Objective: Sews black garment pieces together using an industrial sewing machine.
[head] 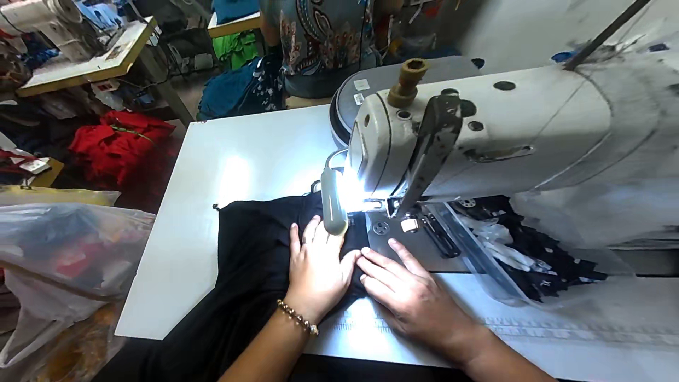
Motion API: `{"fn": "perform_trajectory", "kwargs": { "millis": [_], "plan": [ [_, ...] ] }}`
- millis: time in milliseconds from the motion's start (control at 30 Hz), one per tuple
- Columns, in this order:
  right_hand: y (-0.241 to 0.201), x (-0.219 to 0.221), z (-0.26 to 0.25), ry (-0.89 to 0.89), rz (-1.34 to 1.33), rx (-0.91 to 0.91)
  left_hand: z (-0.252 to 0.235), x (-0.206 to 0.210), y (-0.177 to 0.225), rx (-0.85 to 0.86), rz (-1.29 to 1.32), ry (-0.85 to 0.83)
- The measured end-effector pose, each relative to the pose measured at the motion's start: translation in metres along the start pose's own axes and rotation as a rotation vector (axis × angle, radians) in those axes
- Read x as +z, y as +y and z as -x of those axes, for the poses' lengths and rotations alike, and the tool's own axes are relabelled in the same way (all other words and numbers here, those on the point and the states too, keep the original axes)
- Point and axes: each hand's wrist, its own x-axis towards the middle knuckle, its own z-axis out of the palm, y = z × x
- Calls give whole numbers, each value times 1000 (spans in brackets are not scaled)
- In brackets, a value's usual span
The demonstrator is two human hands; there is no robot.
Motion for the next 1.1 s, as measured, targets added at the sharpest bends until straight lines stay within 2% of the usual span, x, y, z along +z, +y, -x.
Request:
{"fn": "perform_trajectory", "kwargs": {
  "millis": [200, 533, 1100],
  "plan": [
    [4, 0, 0, 12, -17, 14, -1, 4, -3, -16, -59, -1],
    [6, 4, -4, 32, -48, 65, -13, 2, -5, -37, 21, 35],
    [7, 6, -6, 56, -23, 55, -19, -2, 0, -95, -15, 0]
  ]
}}
